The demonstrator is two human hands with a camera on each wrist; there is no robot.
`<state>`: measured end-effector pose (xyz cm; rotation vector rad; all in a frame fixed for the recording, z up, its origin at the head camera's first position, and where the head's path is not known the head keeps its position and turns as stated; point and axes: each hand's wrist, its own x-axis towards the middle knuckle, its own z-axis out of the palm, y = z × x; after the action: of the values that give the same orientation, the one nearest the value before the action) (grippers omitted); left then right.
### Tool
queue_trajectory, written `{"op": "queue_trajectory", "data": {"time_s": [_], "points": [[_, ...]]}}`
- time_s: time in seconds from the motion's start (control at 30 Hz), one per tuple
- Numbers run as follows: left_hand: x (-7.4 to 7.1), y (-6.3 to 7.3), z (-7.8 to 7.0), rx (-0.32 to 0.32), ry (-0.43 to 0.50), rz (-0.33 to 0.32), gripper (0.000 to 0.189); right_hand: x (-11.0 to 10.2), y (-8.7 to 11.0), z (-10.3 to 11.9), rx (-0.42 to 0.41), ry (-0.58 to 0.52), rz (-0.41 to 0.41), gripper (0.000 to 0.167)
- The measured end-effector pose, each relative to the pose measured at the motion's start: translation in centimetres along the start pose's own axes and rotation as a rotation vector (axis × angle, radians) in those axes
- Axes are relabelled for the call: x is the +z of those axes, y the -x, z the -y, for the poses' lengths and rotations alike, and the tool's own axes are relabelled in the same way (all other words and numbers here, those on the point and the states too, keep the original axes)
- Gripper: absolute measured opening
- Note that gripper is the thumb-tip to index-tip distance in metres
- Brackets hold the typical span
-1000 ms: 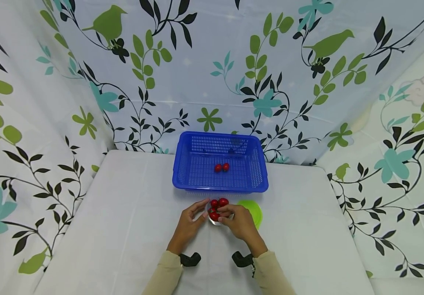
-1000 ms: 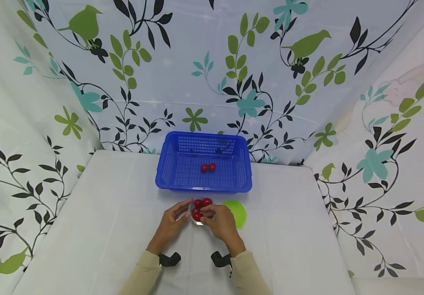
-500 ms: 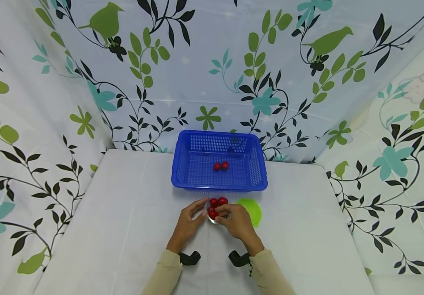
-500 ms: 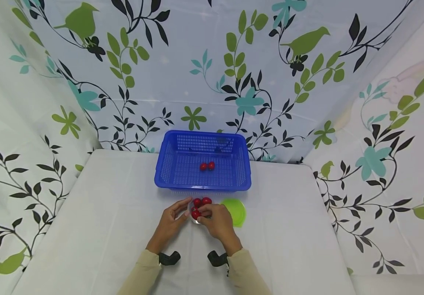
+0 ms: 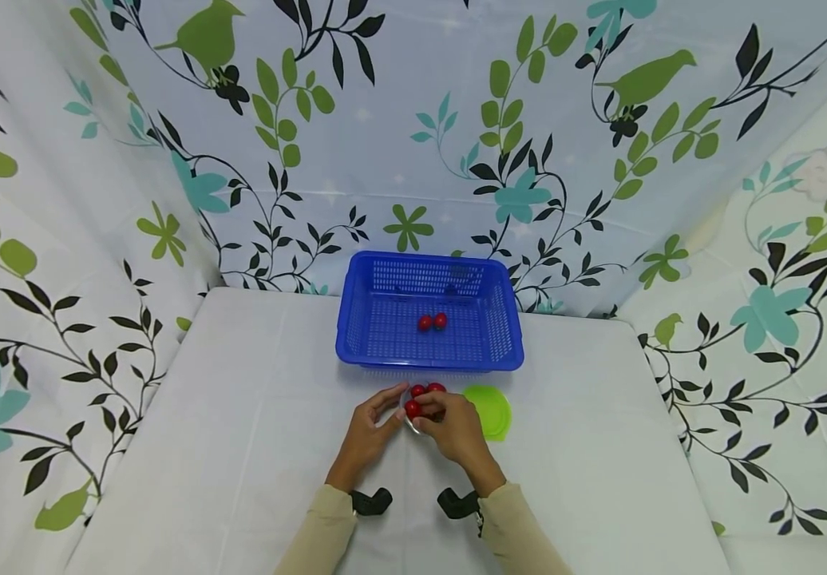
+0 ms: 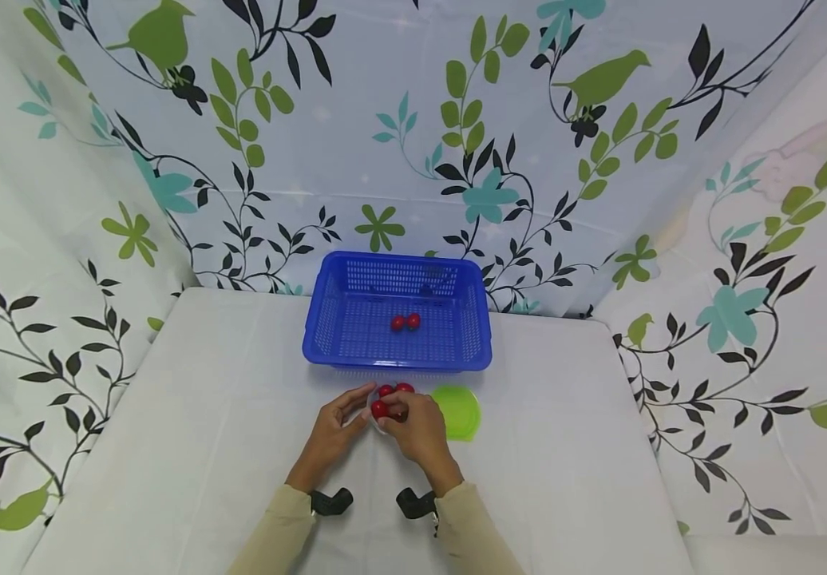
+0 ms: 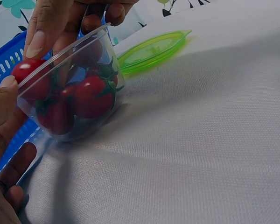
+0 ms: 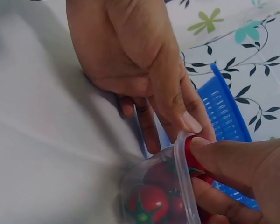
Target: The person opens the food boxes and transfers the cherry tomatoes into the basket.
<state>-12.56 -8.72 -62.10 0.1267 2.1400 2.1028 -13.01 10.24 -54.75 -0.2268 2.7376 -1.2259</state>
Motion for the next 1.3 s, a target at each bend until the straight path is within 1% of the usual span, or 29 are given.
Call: {"op": "queue_trajectory", "data": {"time_s": [0.1, 0.2, 0.37, 0.5, 0.73, 0.9, 1.07, 1.3], "points": [[0.0, -0.1, 0.0, 0.014, 0.001, 0.0, 0.046, 0.1, -0.1, 0.0, 0.011, -0.016, -0.019, 0.027], [0.0, -0.2, 0.1, 0.029, -0.008, -0.001, 0.047, 0.2, -0.1, 0.0, -0.007, -0.023, -0.037, 0.026], [-0.1, -0.2, 0.1, 0.035, -0.003, 0.005, 0.047, 0.3, -0.1, 0.0, -0.02, -0.029, -0.053, 0.026], [0.0, -0.2, 0.1, 0.035, 0.001, 0.005, 0.047, 0.3, -0.1, -0.1, -0.003, -0.049, -0.058, 0.025], [0.0, -0.1, -0.1, 0.034, -0.006, -0.004, 0.046, 0.1, 0.0, -0.3, 0.003, -0.084, -0.065, 0.026], [0.0, -0.2, 0.1, 0.049, -0.011, 0.001, 0.047, -0.3, 0.0, -0.2, 0.004, -0.103, -0.079, 0.028], [0.0, -0.1, 0.0, 0.034, -0.009, 0.0, 0.046, -0.9, 0.0, 0.3, -0.008, -0.124, -0.09, 0.027], [0.0, 0.0, 0.0, 0.031, 0.007, 0.002, 0.047, -2.0, -0.2, 1.3, -0.016, -0.123, -0.095, 0.027]]}}
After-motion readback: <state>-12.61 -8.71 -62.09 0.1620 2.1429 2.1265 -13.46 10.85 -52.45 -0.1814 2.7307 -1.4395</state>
